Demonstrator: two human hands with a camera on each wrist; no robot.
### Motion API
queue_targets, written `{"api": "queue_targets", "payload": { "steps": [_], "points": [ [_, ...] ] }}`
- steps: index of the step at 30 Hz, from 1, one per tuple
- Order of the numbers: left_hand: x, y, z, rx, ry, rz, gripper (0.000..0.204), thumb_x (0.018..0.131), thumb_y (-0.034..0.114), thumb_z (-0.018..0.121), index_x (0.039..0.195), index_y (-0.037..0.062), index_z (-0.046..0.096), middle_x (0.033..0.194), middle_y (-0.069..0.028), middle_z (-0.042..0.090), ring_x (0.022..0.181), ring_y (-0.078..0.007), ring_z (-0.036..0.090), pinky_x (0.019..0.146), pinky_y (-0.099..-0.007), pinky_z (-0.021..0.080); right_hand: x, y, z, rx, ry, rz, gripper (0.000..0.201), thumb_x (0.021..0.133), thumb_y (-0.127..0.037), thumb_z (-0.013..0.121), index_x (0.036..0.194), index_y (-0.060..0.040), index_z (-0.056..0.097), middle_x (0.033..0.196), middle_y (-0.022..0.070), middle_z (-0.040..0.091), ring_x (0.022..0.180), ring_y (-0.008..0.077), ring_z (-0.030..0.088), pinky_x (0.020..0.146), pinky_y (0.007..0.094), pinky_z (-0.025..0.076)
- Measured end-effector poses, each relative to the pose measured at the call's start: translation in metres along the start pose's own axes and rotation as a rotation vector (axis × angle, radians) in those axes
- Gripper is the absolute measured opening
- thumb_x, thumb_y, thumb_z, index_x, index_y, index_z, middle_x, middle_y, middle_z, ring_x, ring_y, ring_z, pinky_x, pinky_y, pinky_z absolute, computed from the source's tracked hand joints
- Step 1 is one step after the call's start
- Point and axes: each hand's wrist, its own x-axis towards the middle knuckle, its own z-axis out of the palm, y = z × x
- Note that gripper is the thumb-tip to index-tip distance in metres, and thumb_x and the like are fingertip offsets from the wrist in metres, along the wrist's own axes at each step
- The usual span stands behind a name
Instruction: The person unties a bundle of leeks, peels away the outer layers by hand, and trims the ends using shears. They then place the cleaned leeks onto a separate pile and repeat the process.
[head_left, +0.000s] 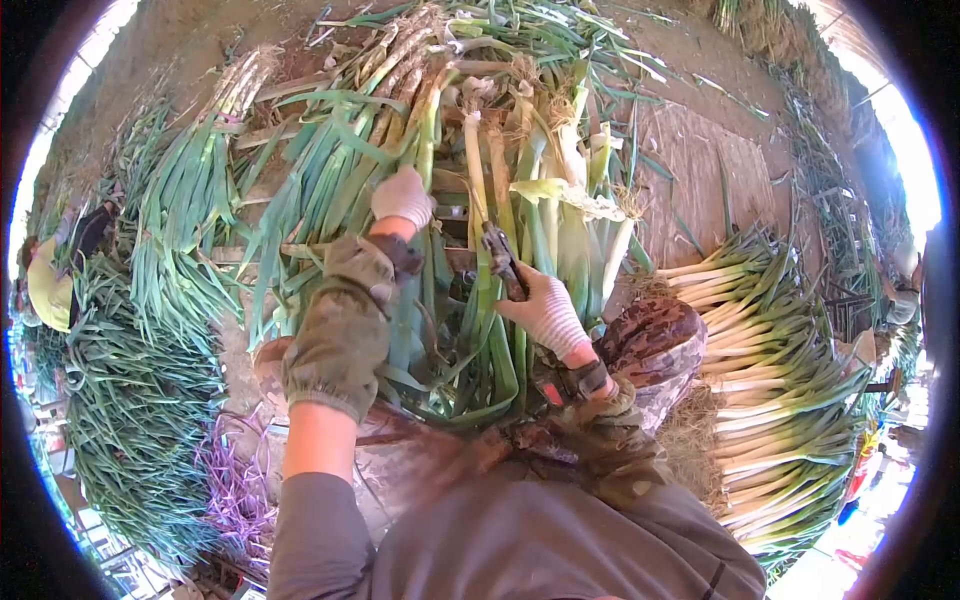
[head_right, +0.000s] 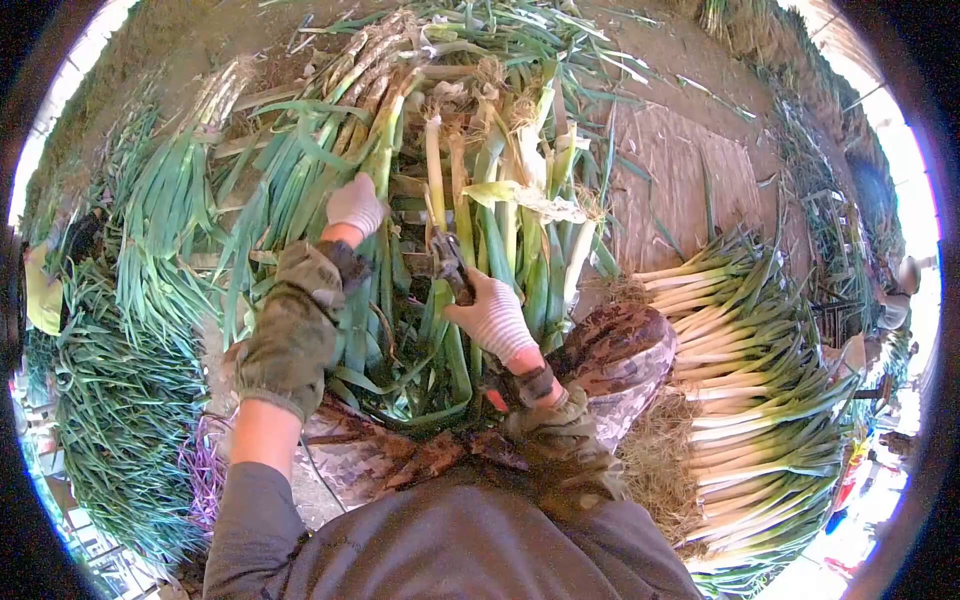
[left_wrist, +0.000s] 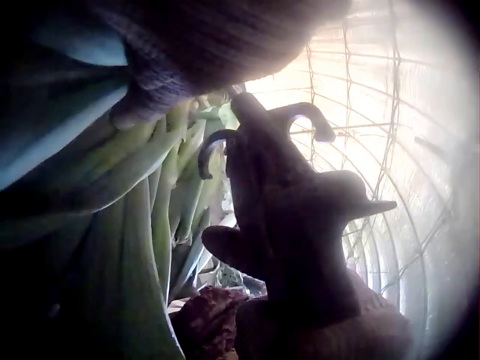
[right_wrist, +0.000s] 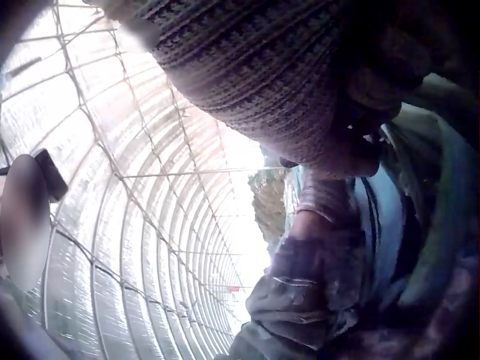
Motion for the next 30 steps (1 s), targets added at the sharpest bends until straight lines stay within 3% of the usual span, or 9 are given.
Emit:
{"api": "queue_targets", "payload": {
  "steps": [1,2,4,6,7,11,18,30],
  "points": [
    [-0.012,-0.004,0.011,-0.101,0.005,0.043,0.050,0.080,0.031,0.077,0.110,-0.0012,0.054,0.097,-0.0247,0.069,0.094,-0.0403,0.069,0.086,-0.0467,0.054,-0.006,0.002,-0.001,0.010,0.023,-0.025,0.053,0.073,-0.027,0.076,0.114,0.0022,0.061,0.085,0.0234,0.068,0.081,0.0344,0.069,0.077,0.0391,0.053],
    [-0.032,-0.003,0.025,-0.167,0.041,0.033,0.042,0.079,0.026,0.076,0.107,0.0011,0.057,0.098,-0.0264,0.069,0.094,-0.0446,0.067,0.084,-0.0514,0.053,-0.014,0.003,0.000,0.022,0.044,-0.049,0.053,0.072,-0.027,0.076,0.114,0.0022,0.061,0.085,0.0234,0.067,0.080,0.0342,0.069,0.077,0.0391,0.053],
    [-0.071,-0.008,0.051,-0.275,-0.124,0.043,0.052,0.079,0.026,0.076,0.112,-0.0021,0.047,0.096,-0.0296,0.068,0.095,-0.0463,0.066,0.086,-0.0508,0.051,-0.036,-0.007,-0.001,0.019,-0.003,-0.038,0.060,0.074,-0.030,0.074,0.121,0.0028,0.059,0.086,0.0243,0.068,0.082,0.0356,0.070,0.077,0.0398,0.054],
    [-0.108,-0.009,0.066,-0.397,-0.134,-0.009,0.056,0.078,0.026,0.075,0.114,-0.0030,0.044,0.097,-0.0312,0.067,0.096,-0.0462,0.066,0.088,-0.0503,0.051,-0.056,-0.005,0.008,-0.001,-0.029,-0.041,0.064,0.075,-0.031,0.073,0.126,0.0033,0.056,0.088,0.0252,0.068,0.083,0.0366,0.070,0.078,0.0402,0.055],
    [-0.120,-0.008,0.074,-0.368,-0.149,-0.047,0.057,0.079,0.026,0.075,0.115,-0.0031,0.043,0.095,-0.0309,0.067,0.095,-0.0460,0.067,0.087,-0.0500,0.051,-0.065,0.005,0.016,-0.014,-0.013,-0.069,0.072,0.075,-0.031,0.074,0.134,0.0037,0.051,0.089,0.0264,0.068,0.086,0.0383,0.070,0.080,0.0411,0.055],
    [-0.159,-0.008,0.082,-0.358,-0.189,-0.072,0.061,0.079,0.029,0.077,0.117,-0.0030,0.042,0.091,-0.0293,0.068,0.092,-0.0457,0.068,0.083,-0.0488,0.053,-0.096,0.009,0.028,-0.059,-0.130,0.026,0.078,0.073,-0.034,0.076,0.137,0.0013,0.049,0.088,0.0261,0.069,0.087,0.0404,0.069,0.081,0.0438,0.055],
    [-0.156,-0.017,0.100,-0.352,-0.116,0.032,0.064,0.077,0.029,0.080,0.119,-0.0042,0.043,0.088,-0.0277,0.068,0.089,-0.0455,0.068,0.080,-0.0491,0.054,-0.103,0.015,0.041,-0.242,-0.135,0.047,0.077,0.074,-0.034,0.073,0.140,-0.0027,0.047,0.088,0.0261,0.069,0.086,0.0420,0.068,0.081,0.0464,0.055],
    [-0.161,-0.017,0.094,-0.439,-0.150,0.023,0.056,0.080,0.028,0.075,0.116,-0.0016,0.044,0.090,-0.0288,0.068,0.090,-0.0475,0.067,0.081,-0.0508,0.052,-0.029,-0.006,0.048,-0.360,-0.081,0.078,0.063,0.074,-0.033,0.073,0.127,-0.0029,0.054,0.093,0.0261,0.069,0.093,0.0436,0.067,0.084,0.0486,0.054]
  ]
}}
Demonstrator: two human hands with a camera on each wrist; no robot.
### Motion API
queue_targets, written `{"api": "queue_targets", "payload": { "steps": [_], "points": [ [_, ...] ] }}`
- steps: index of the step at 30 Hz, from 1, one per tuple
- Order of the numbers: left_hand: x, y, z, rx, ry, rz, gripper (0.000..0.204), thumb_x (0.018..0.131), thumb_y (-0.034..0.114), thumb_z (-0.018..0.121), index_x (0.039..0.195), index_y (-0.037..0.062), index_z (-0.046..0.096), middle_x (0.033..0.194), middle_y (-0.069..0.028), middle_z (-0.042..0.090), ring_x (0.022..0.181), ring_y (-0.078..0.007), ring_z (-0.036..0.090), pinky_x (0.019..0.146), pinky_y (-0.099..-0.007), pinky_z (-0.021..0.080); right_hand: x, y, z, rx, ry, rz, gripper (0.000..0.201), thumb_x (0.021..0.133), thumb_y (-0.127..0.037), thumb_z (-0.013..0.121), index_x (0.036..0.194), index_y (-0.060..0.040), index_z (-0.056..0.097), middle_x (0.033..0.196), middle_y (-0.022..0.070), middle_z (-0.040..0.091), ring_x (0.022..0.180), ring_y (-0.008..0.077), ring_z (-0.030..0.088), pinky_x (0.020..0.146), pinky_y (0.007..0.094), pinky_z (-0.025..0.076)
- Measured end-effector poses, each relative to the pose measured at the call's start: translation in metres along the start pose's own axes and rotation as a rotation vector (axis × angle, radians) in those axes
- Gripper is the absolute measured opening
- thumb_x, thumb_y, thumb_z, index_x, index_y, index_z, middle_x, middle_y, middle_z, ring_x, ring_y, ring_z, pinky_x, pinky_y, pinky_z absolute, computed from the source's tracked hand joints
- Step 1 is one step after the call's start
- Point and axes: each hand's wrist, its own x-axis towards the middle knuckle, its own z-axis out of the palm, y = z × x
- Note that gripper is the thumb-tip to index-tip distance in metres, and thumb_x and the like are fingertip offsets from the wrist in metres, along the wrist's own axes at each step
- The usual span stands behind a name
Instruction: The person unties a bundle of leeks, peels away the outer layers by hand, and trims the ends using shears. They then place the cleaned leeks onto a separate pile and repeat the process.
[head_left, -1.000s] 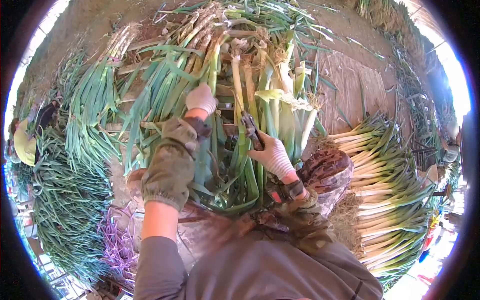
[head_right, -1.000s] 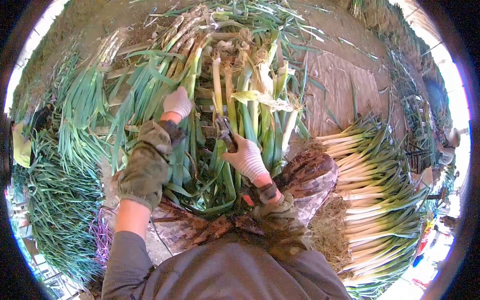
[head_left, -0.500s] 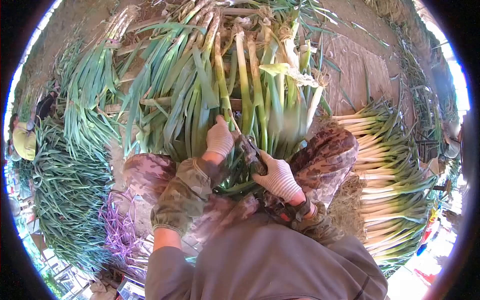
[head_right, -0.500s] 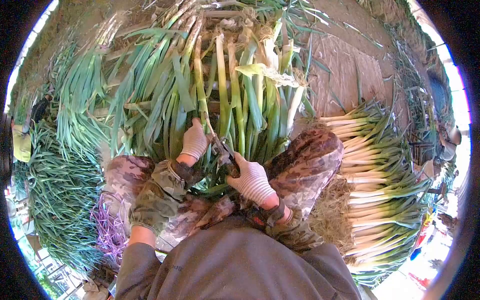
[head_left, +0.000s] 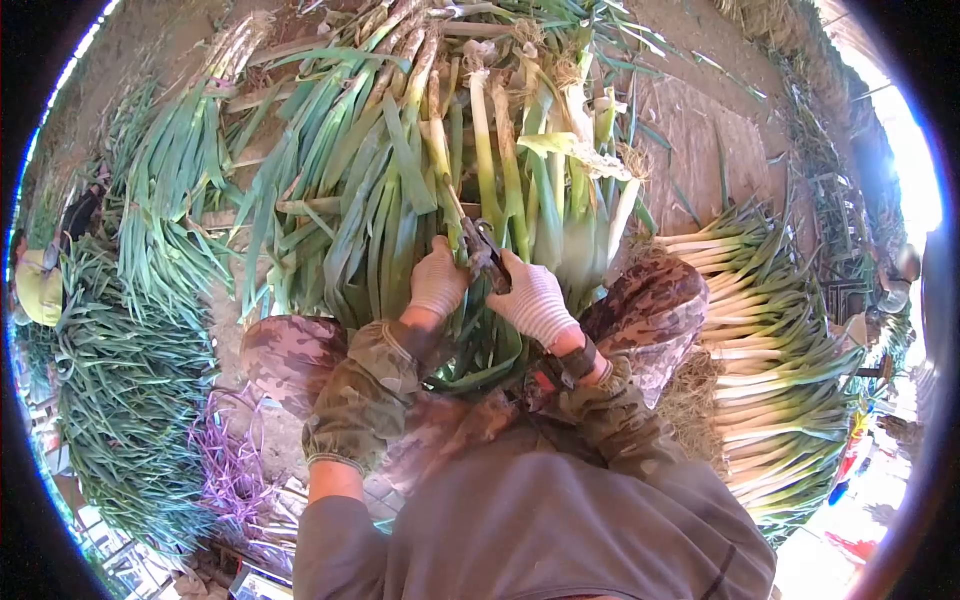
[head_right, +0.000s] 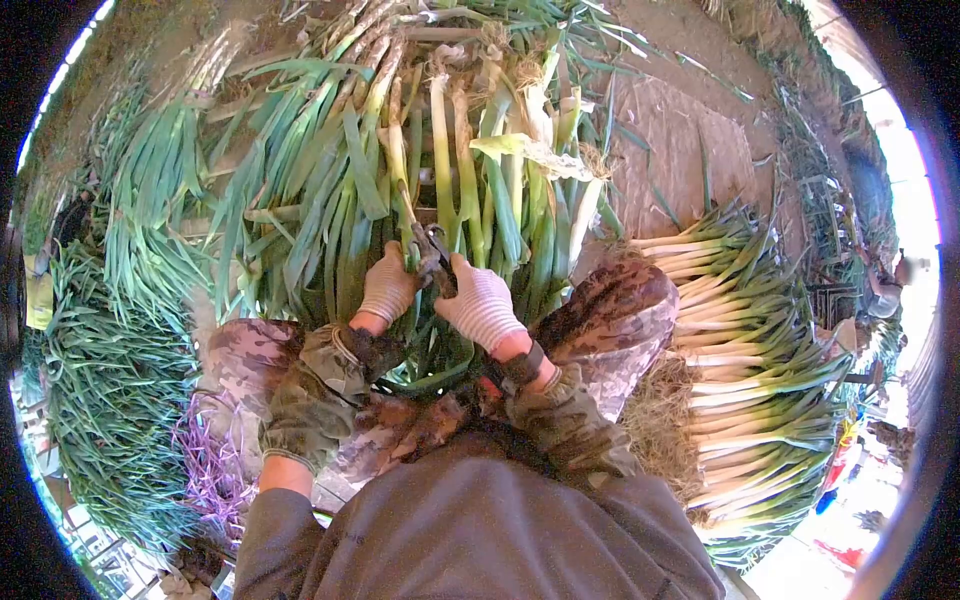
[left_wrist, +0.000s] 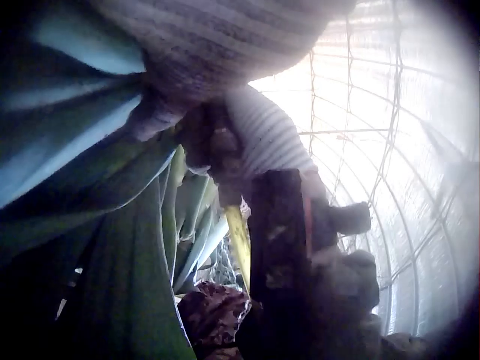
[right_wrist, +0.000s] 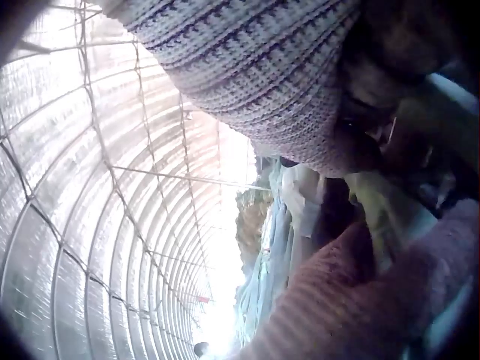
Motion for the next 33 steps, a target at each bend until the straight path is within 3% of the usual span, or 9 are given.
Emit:
{"api": "queue_targets", "payload": {
  "steps": [3,6,11,29,33],
  "points": [
    [-0.001,-0.002,-0.001,-0.024,-0.023,0.014,0.054,0.081,0.029,0.074,0.115,-0.0008,0.044,0.094,-0.0296,0.068,0.094,-0.0478,0.066,0.083,-0.0508,0.051,0.022,-0.010,-0.006,0.017,0.029,0.002,0.058,0.075,-0.033,0.074,0.121,-0.0021,0.057,0.096,0.0246,0.070,0.095,0.0428,0.067,0.086,0.0477,0.054],
    [0.003,-0.003,0.002,-0.011,-0.060,-0.041,0.055,0.081,0.029,0.075,0.117,-0.0004,0.044,0.097,-0.0294,0.068,0.096,-0.0475,0.065,0.085,-0.0506,0.051,0.048,-0.011,-0.003,0.019,0.103,-0.021,0.065,0.072,-0.031,0.072,0.128,-0.0034,0.057,0.094,0.0264,0.069,0.094,0.0422,0.066,0.087,0.0462,0.053],
    [0.004,-0.007,0.004,-0.033,-0.069,-0.042,0.060,0.079,0.030,0.077,0.119,-0.0008,0.044,0.098,-0.0295,0.068,0.097,-0.0471,0.065,0.085,-0.0501,0.051,0.087,-0.015,-0.004,0.064,0.129,0.007,0.049,0.073,-0.032,0.074,0.109,-0.0007,0.064,0.102,0.0239,0.069,0.101,0.0397,0.066,0.090,0.0447,0.053],
    [0.003,-0.008,0.003,-0.023,-0.109,-0.027,0.064,0.081,0.029,0.074,0.125,-0.0035,0.041,0.097,-0.0314,0.067,0.096,-0.0474,0.066,0.088,-0.0492,0.052,0.176,-0.041,-0.025,0.054,0.156,0.036,0.048,0.074,-0.035,0.073,0.106,-0.0002,0.066,0.097,0.0249,0.069,0.097,0.0403,0.067,0.089,0.0429,0.053],
    [0.004,-0.016,0.010,-0.030,-0.041,0.075,0.058,0.081,0.028,0.073,0.120,-0.0021,0.042,0.092,-0.0295,0.068,0.091,-0.0472,0.066,0.083,-0.0504,0.053,0.193,-0.042,-0.033,0.052,0.165,0.059,0.046,0.072,-0.032,0.074,0.104,0.0009,0.068,0.098,0.0257,0.069,0.098,0.0397,0.067,0.089,0.0431,0.053]
  ]
}}
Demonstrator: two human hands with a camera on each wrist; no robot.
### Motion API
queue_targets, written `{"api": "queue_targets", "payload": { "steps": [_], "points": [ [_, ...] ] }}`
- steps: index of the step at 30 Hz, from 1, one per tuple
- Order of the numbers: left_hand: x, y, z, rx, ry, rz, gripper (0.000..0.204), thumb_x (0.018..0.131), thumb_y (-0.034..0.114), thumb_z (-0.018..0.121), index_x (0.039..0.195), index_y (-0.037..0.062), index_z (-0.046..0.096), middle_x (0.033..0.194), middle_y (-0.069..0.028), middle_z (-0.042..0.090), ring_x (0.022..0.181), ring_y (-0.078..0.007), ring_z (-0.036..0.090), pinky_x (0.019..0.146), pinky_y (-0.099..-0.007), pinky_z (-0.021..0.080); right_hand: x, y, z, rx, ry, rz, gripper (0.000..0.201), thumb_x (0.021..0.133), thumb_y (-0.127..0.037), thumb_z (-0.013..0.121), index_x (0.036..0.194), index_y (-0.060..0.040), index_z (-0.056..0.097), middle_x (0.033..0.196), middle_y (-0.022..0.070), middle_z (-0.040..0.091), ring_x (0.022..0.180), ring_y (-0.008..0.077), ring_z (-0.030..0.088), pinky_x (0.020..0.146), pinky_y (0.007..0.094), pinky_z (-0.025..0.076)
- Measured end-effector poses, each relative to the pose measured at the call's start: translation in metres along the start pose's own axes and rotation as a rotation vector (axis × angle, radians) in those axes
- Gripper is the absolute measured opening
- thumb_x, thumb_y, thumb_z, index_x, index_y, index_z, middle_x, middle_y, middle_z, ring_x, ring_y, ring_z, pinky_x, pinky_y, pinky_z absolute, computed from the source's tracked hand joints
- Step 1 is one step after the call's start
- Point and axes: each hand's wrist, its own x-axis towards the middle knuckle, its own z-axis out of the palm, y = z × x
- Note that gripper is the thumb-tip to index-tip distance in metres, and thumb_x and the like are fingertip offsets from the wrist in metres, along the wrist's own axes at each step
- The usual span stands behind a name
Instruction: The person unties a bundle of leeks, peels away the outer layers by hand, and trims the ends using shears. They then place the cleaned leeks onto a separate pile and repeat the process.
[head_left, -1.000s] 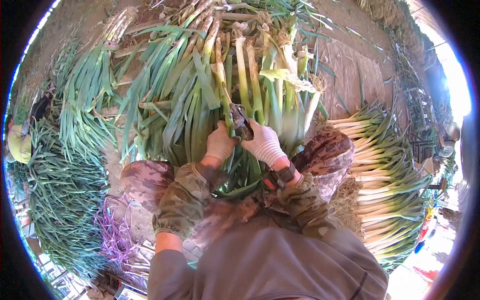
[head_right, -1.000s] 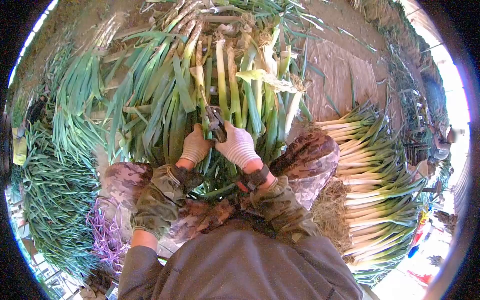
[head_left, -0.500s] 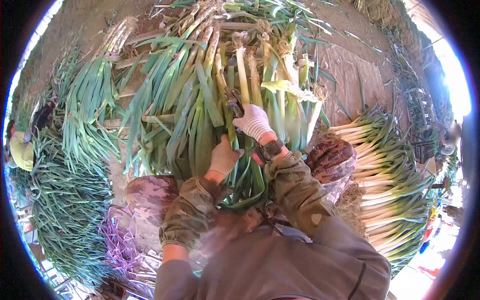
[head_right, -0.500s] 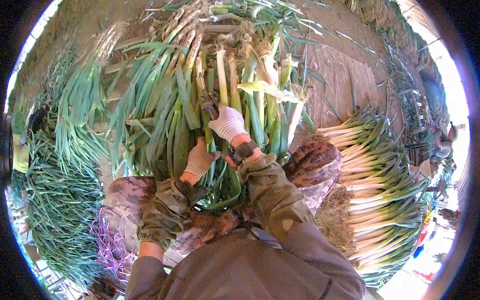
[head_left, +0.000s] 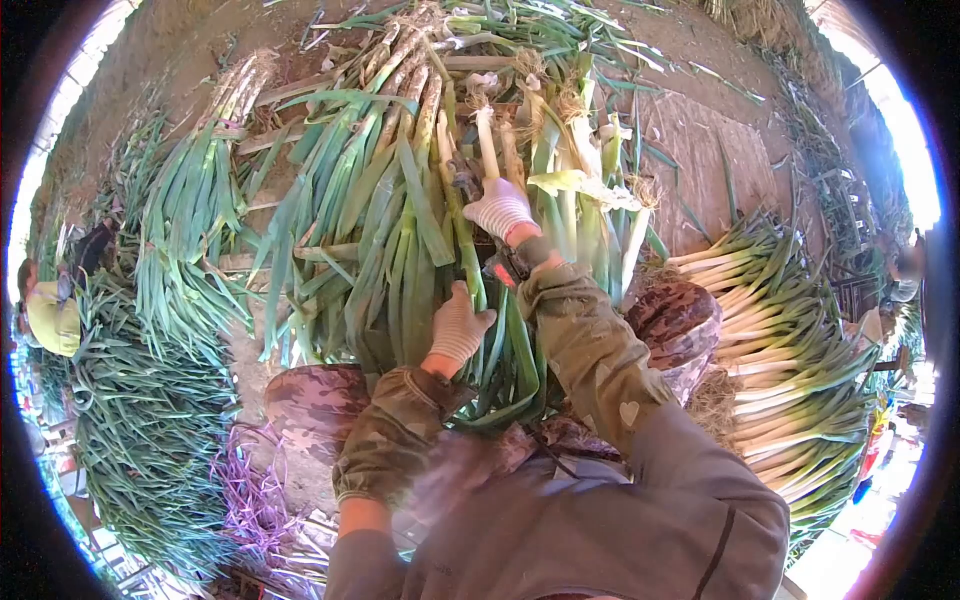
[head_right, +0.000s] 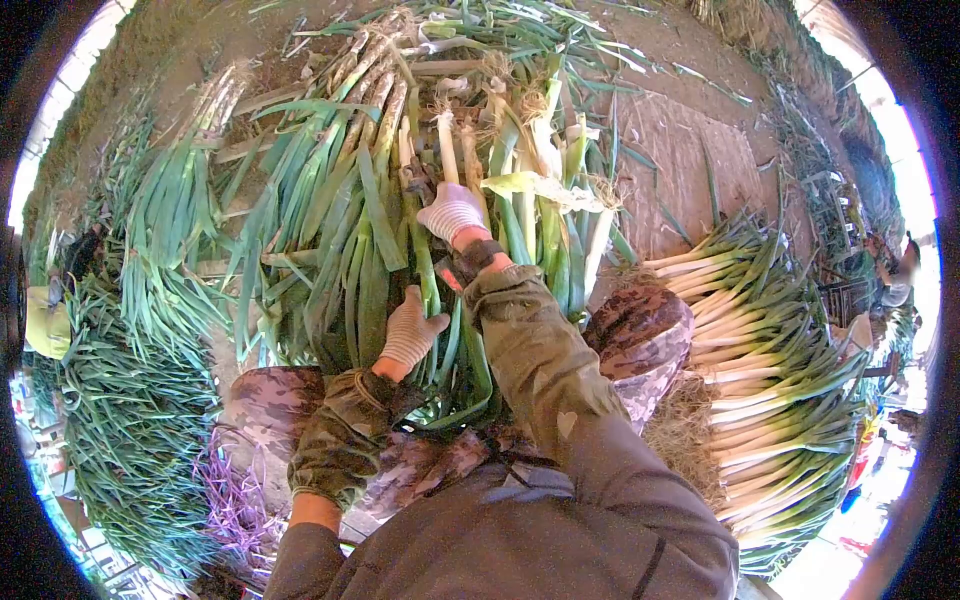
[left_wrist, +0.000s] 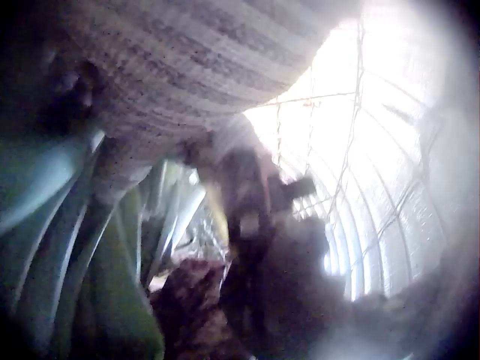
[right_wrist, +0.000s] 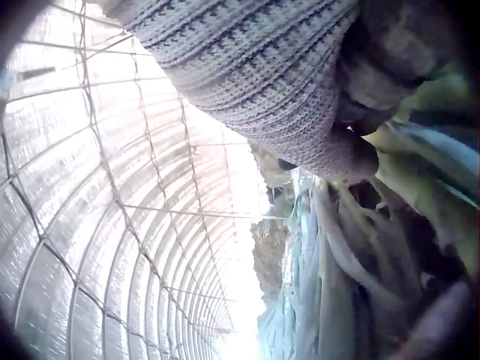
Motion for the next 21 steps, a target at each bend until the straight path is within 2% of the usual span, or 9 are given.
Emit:
{"api": "queue_targets", "payload": {
  "steps": [6,9,12,13,14,15,16,18,21],
  "points": [
    [-0.009,0.016,0.005,0.165,-0.082,-0.054,0.052,0.081,0.027,0.069,0.116,-0.0007,0.043,0.083,-0.0253,0.069,0.082,-0.0444,0.068,0.077,-0.0514,0.054,-0.024,0.018,-0.011,0.016,-0.097,-0.145,0.051,0.071,-0.032,0.073,0.109,0.0014,0.066,0.097,0.0240,0.070,0.096,0.0387,0.067,0.090,0.0428,0.052],
    [-0.028,0.024,0.021,0.306,-0.179,0.025,0.063,0.081,0.029,0.071,0.128,-0.0013,0.041,0.087,-0.0276,0.068,0.081,-0.0430,0.069,0.076,-0.0491,0.056,-0.066,0.033,-0.029,0.111,-0.082,0.025,0.047,0.075,-0.032,0.072,0.109,0.0008,0.066,0.097,0.0225,0.070,0.097,0.0361,0.068,0.088,0.0414,0.054],
    [-0.032,0.047,-0.010,0.409,-0.307,0.042,0.066,0.083,0.038,0.073,0.133,0.0028,0.048,0.099,-0.0232,0.069,0.093,-0.0385,0.069,0.083,-0.0447,0.055,-0.092,0.064,-0.024,0.193,0.034,-0.073,0.049,0.076,-0.031,0.072,0.113,0.0002,0.065,0.095,0.0210,0.070,0.094,0.0339,0.069,0.087,0.0406,0.055],
    [-0.031,0.052,-0.025,0.445,-0.329,0.060,0.065,0.083,0.040,0.073,0.132,0.0035,0.051,0.101,-0.0220,0.069,0.095,-0.0376,0.069,0.084,-0.0435,0.055,-0.104,0.062,-0.024,0.160,-0.028,-0.084,0.051,0.076,-0.031,0.073,0.114,0.0005,0.064,0.095,0.0208,0.070,0.093,0.0337,0.069,0.087,0.0407,0.055],
    [-0.027,0.049,-0.037,0.391,-0.126,0.184,0.052,0.084,0.037,0.074,0.124,0.0060,0.060,0.107,-0.0182,0.070,0.099,-0.0352,0.068,0.089,-0.0404,0.054,-0.117,0.055,-0.028,0.127,-0.089,-0.095,0.052,0.076,-0.031,0.074,0.116,0.0007,0.063,0.094,0.0207,0.070,0.093,0.0336,0.069,0.087,0.0407,0.055],
    [-0.019,0.056,-0.057,0.293,-0.013,0.125,0.039,0.087,0.027,0.072,0.120,0.0084,0.064,0.109,-0.0173,0.069,0.101,-0.0340,0.068,0.089,-0.0401,0.054,-0.130,0.049,-0.031,0.092,-0.149,-0.106,0.054,0.075,-0.031,0.074,0.117,0.0010,0.062,0.093,0.0206,0.070,0.092,0.0334,0.069,0.086,0.0407,0.055],
    [-0.002,0.037,-0.053,0.247,0.385,0.321,0.024,0.082,0.014,0.067,0.104,0.0092,0.066,0.097,-0.0146,0.065,0.089,-0.0359,0.065,0.077,-0.0473,0.052,-0.141,0.044,-0.030,0.141,-0.230,-0.077,0.058,0.075,-0.032,0.076,0.120,0.0014,0.061,0.092,0.0216,0.070,0.091,0.0347,0.069,0.085,0.0411,0.054],
    [0.031,0.046,-0.087,0.500,0.515,0.230,0.028,0.082,0.014,0.065,0.110,0.0108,0.066,0.100,-0.0128,0.064,0.091,-0.0356,0.064,0.077,-0.0479,0.052,-0.152,0.045,-0.015,0.189,-0.204,-0.188,0.063,0.073,-0.033,0.077,0.121,0.0027,0.059,0.093,0.0244,0.069,0.092,0.0385,0.068,0.084,0.0425,0.054],
    [0.075,0.029,-0.107,0.722,0.487,0.139,0.029,0.084,0.017,0.067,0.112,0.0105,0.065,0.106,-0.0128,0.065,0.099,-0.0331,0.064,0.081,-0.0461,0.053,-0.156,0.043,0.002,0.254,-0.195,-0.222,0.062,0.073,-0.032,0.077,0.122,0.0020,0.059,0.091,0.0256,0.069,0.090,0.0402,0.068,0.083,0.0438,0.054]
  ]
}}
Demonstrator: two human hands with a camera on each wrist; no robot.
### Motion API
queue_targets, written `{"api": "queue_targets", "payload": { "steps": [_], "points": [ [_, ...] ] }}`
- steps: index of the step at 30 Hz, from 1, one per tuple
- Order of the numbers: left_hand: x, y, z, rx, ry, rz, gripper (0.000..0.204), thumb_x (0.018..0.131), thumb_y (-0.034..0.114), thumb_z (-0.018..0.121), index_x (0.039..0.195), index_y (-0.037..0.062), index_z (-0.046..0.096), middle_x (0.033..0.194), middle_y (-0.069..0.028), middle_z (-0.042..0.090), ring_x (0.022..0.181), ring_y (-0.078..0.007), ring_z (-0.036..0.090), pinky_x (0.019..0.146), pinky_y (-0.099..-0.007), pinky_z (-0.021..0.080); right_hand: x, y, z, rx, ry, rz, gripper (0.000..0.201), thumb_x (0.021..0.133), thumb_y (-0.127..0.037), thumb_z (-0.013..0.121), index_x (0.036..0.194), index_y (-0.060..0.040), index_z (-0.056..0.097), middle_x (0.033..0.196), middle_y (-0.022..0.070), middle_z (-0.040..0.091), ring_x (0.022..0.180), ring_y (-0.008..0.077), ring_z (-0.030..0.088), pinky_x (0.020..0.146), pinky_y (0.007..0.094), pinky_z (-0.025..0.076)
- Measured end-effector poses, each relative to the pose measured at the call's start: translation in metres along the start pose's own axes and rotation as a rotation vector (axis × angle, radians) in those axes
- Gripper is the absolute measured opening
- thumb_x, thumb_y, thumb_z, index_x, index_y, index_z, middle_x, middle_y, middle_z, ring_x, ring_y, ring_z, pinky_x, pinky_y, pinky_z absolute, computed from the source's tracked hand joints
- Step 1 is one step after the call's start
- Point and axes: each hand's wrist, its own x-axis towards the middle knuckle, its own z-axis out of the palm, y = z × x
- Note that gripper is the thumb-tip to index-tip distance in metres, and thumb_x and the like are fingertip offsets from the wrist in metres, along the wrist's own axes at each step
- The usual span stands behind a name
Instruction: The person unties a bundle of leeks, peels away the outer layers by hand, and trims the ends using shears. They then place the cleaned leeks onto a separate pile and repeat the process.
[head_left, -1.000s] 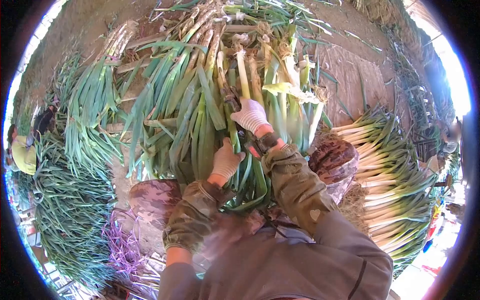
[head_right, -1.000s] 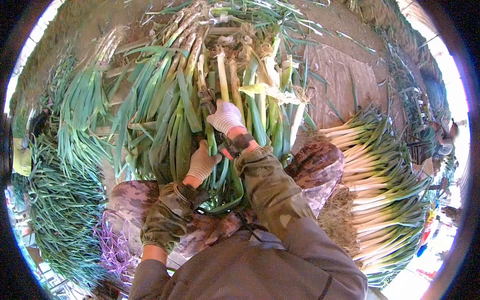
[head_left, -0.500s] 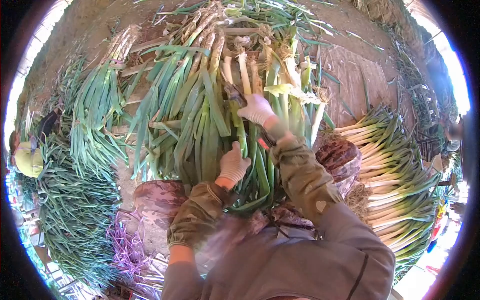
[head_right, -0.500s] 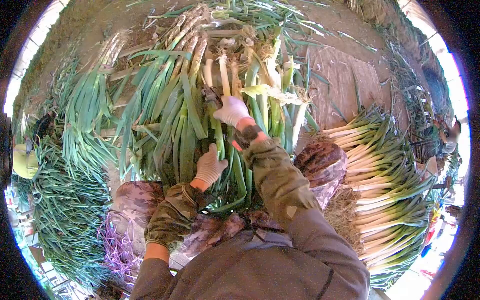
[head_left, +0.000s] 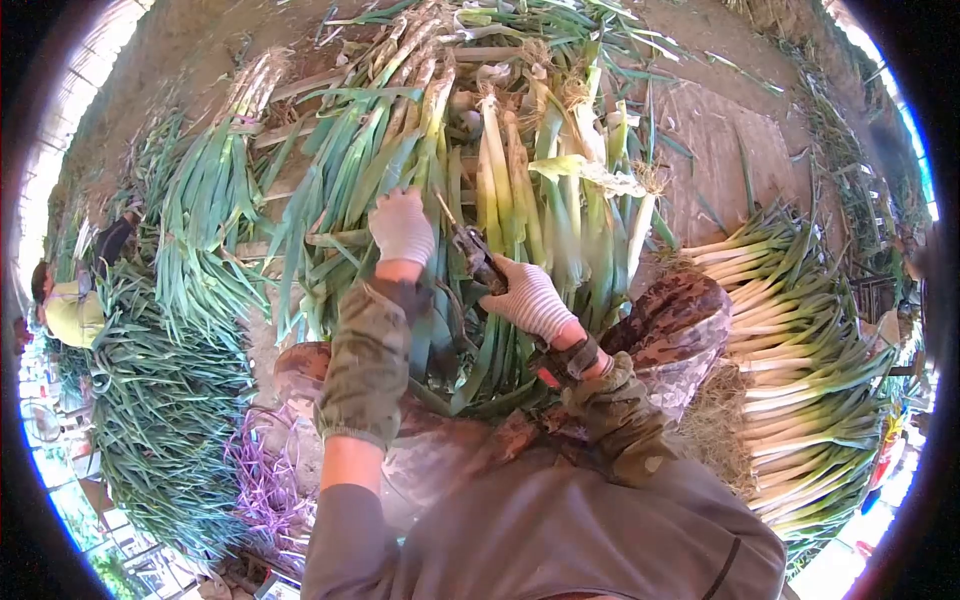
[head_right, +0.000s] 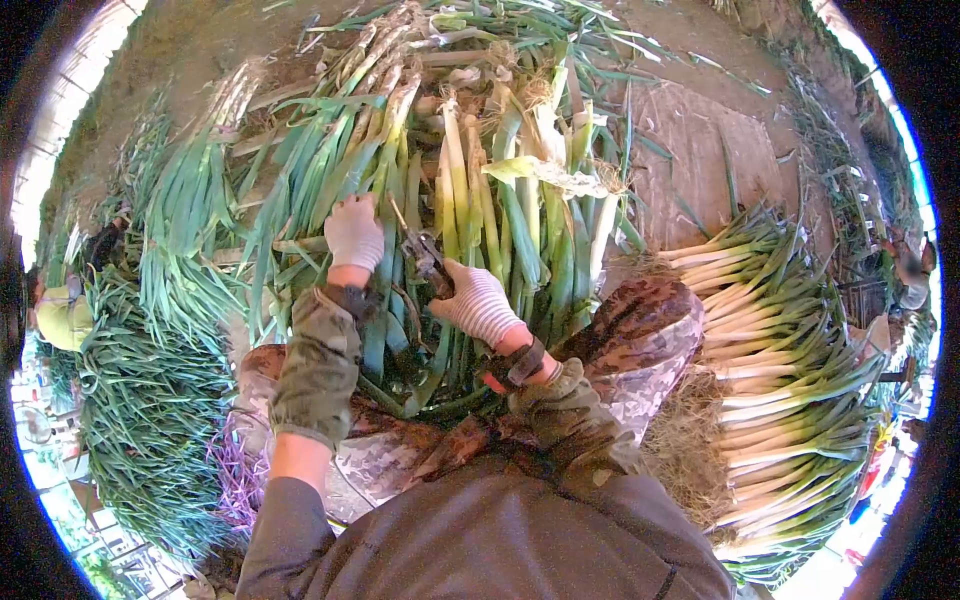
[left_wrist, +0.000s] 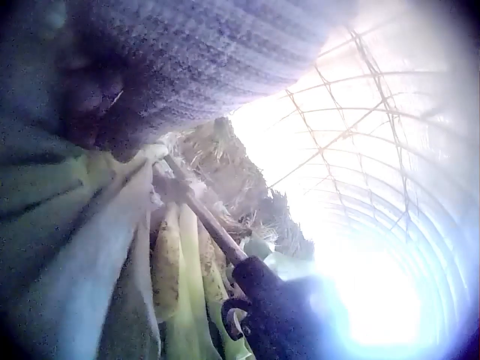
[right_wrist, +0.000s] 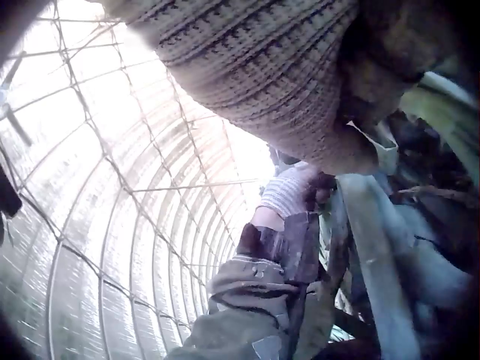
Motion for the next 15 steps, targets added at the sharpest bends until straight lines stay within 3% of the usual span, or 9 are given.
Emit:
{"api": "queue_targets", "payload": {
  "steps": [2,9,11,15],
  "points": [
    [0.014,-0.003,0.002,0.075,-0.168,-0.051,0.027,0.085,0.021,0.068,0.111,0.0104,0.066,0.109,-0.0128,0.066,0.104,-0.0320,0.064,0.083,-0.0450,0.054,0.000,-0.001,0.000,0.029,0.020,0.013,0.062,0.073,-0.031,0.076,0.122,0.0017,0.059,0.090,0.0263,0.068,0.089,0.0410,0.067,0.083,0.0443,0.054],
    [0.033,-0.005,0.008,-0.102,-0.295,-0.187,0.033,0.084,0.031,0.071,0.106,0.0069,0.069,0.108,-0.0164,0.070,0.101,-0.0362,0.068,0.086,-0.0446,0.055,-0.006,-0.002,0.007,0.023,0.097,0.024,0.058,0.073,-0.030,0.075,0.122,-0.0005,0.060,0.086,0.0243,0.068,0.084,0.0395,0.067,0.078,0.0425,0.053],
    [0.038,-0.018,0.007,-0.176,-0.366,-0.200,0.033,0.084,0.032,0.072,0.105,0.0066,0.070,0.105,-0.0179,0.071,0.099,-0.0367,0.069,0.086,-0.0447,0.055,-0.012,-0.002,0.009,0.029,0.113,0.026,0.056,0.074,-0.030,0.075,0.120,-0.0010,0.060,0.083,0.0227,0.068,0.080,0.0380,0.067,0.076,0.0414,0.053],
    [0.027,-0.006,-0.005,-0.052,-0.474,-0.116,0.037,0.082,0.036,0.075,0.105,0.0075,0.072,0.104,-0.0180,0.072,0.101,-0.0356,0.069,0.085,-0.0447,0.055,-0.022,-0.007,0.012,-0.011,0.083,0.049,0.057,0.074,-0.032,0.077,0.118,-0.0001,0.060,0.085,0.0228,0.068,0.082,0.0390,0.067,0.077,0.0431,0.053]
  ]
}}
